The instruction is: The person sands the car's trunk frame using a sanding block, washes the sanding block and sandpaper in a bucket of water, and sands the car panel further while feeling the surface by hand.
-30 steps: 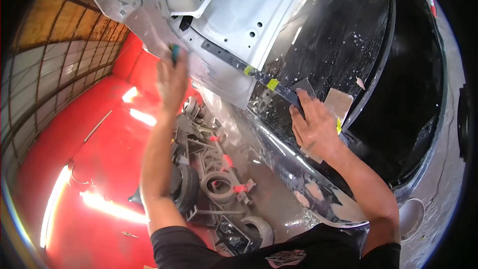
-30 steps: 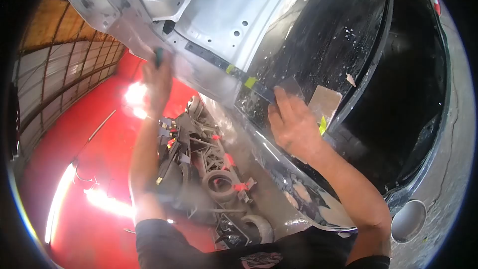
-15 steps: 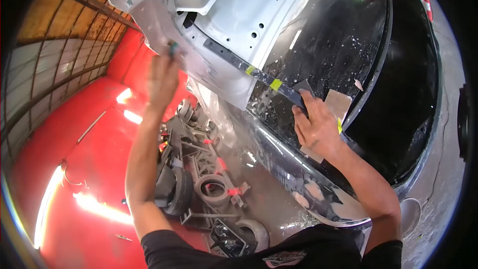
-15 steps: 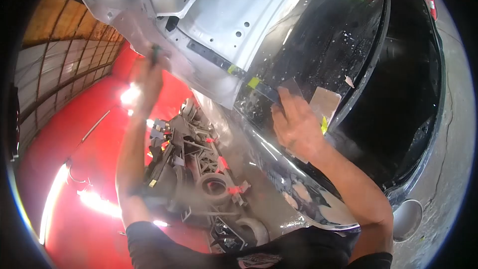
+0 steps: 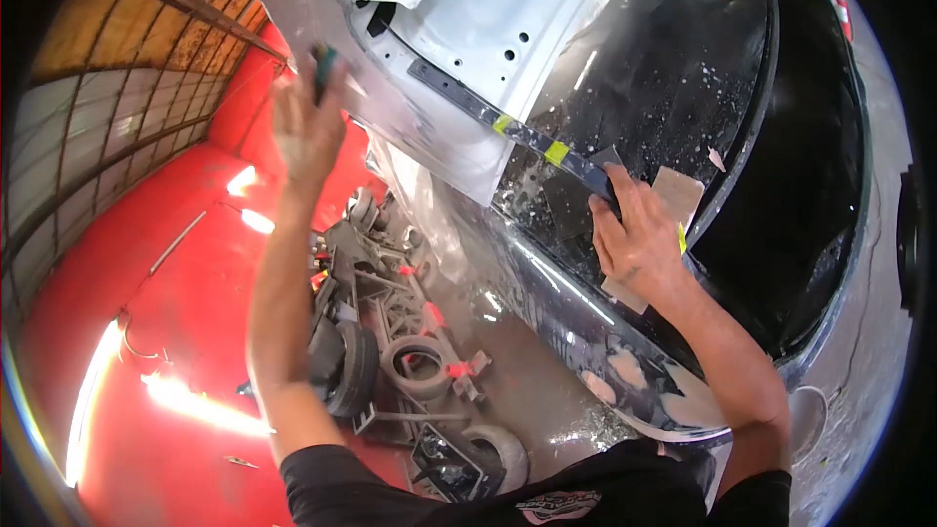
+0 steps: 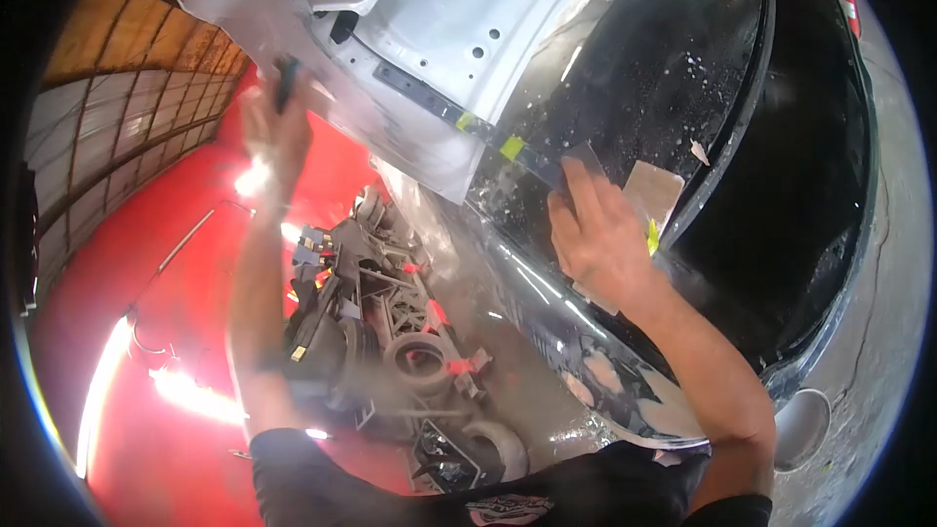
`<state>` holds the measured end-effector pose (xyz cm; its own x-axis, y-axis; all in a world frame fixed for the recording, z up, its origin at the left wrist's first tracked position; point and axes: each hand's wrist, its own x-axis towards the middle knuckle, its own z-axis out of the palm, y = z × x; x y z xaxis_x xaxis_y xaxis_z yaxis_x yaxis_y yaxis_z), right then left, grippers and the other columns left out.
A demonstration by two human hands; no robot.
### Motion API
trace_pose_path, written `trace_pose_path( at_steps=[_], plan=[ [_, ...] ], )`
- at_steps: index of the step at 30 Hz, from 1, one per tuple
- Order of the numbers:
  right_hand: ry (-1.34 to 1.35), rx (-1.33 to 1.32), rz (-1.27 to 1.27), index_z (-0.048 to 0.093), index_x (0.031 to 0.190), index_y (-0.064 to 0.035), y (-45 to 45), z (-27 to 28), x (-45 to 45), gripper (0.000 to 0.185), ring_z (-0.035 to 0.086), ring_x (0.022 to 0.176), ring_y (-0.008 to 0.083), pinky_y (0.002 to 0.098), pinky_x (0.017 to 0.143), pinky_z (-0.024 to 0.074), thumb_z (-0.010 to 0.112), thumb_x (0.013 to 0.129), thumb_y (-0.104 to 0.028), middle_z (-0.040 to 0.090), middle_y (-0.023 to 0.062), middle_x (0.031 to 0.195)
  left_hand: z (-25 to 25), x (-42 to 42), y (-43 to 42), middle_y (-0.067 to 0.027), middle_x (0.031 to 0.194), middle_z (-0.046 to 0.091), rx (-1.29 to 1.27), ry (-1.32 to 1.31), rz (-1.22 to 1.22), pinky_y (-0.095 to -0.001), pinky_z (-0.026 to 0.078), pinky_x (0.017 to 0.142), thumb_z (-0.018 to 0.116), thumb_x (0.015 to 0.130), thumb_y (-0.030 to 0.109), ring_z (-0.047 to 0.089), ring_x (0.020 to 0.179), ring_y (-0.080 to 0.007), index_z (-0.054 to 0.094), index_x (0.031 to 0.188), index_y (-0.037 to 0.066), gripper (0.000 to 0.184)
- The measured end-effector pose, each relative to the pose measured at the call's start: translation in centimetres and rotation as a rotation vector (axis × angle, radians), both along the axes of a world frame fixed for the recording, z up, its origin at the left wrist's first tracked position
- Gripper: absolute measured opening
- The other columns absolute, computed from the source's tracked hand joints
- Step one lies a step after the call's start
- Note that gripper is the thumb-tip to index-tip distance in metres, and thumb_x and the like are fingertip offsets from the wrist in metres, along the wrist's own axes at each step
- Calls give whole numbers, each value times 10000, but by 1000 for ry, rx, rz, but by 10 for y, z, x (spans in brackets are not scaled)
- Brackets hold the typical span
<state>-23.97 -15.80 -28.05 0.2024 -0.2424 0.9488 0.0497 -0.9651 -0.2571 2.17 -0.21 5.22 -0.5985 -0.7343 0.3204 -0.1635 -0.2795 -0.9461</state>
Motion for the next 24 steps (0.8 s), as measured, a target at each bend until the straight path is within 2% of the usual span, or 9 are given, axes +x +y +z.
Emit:
trace_pose_path(
  at_steps=[3, 6, 9, 10, 13, 14, 18, 22, 24],
  plan=[
    [0, 8, -19, 699, 1088, 51, -1, -1, 0, 392, 657, 956, 378, 441, 789, 579, 786, 714, -25, 565, 298, 1351, -40, 14, 7, -171, 1303, 629, -14, 219, 22, -468, 562, 807, 726, 826, 20, 620, 963, -349, 753, 1264, 160, 461],
    [3, -12, -78, 713, 1055, 51, 2, 4, 2, 353, 660, 951, 365, 433, 779, 576, 762, 725, -63, 587, 288, 1328, 11, -11, 2, -175, 1326, 624, 102, 118, 53, -465, 558, 824, 726, 828, 28, 617, 956, -340, 752, 1254, 149, 443],
    [28, -7, -100, 721, 1034, 52, 6, 1, 3, 333, 661, 951, 356, 427, 777, 575, 748, 733, -88, 598, 284, 1317, 19, -28, -7, -143, 1385, 619, 39, 15, -37, -460, 570, 795, 665, 866, -38, 623, 978, -354, 751, 1281, 167, 471],
    [32, -7, -98, 721, 1032, 53, 5, 2, 4, 331, 661, 953, 355, 428, 780, 576, 747, 735, -91, 598, 285, 1317, 12, -15, -2, -159, 1380, 615, 50, 61, 40, -454, 554, 818, 712, 829, 23, 603, 971, -339, 749, 1256, 152, 447],
    [-1, -49, -90, 721, 1042, 52, 2, 2, 1, 341, 660, 974, 353, 422, 777, 572, 746, 736, -97, 592, 281, 1333, -23, -1, 8, -132, 1395, 604, 108, 148, 73, -454, 553, 814, 713, 830, 37, 599, 978, -338, 745, 1258, 164, 448],
    [5, -50, -115, 722, 1044, 51, -1, 2, -2, 343, 661, 977, 353, 422, 776, 572, 746, 735, -97, 592, 280, 1335, -11, 5, 7, -120, 1402, 603, 190, 107, 53, -455, 552, 798, 710, 830, 57, 600, 974, -337, 740, 1259, 172, 446],
    [23, -40, -117, 721, 1050, 49, 6, -2, 5, 353, 663, 981, 354, 419, 774, 569, 748, 731, -98, 594, 281, 1335, 34, -32, -11, -114, 1375, 622, 103, -109, -41, -436, 541, 767, 707, 830, 82, 600, 974, -335, 739, 1244, 181, 427],
    [21, -49, -119, 717, 1058, 50, 3, 0, 5, 358, 661, 975, 350, 413, 774, 568, 747, 734, -100, 594, 282, 1333, -28, 12, 3, -104, 1373, 621, 22, 52, 4, -434, 539, 793, 713, 833, 93, 607, 975, -331, 730, 1264, 180, 440],
    [22, -54, -142, 716, 1058, 50, 2, 2, 3, 359, 659, 964, 342, 409, 763, 565, 748, 734, -101, 594, 278, 1330, -11, 3, -2, -104, 1374, 624, 137, 41, 56, -440, 544, 783, 711, 836, 83, 606, 968, -329, 729, 1268, 180, 444]
  ],
)
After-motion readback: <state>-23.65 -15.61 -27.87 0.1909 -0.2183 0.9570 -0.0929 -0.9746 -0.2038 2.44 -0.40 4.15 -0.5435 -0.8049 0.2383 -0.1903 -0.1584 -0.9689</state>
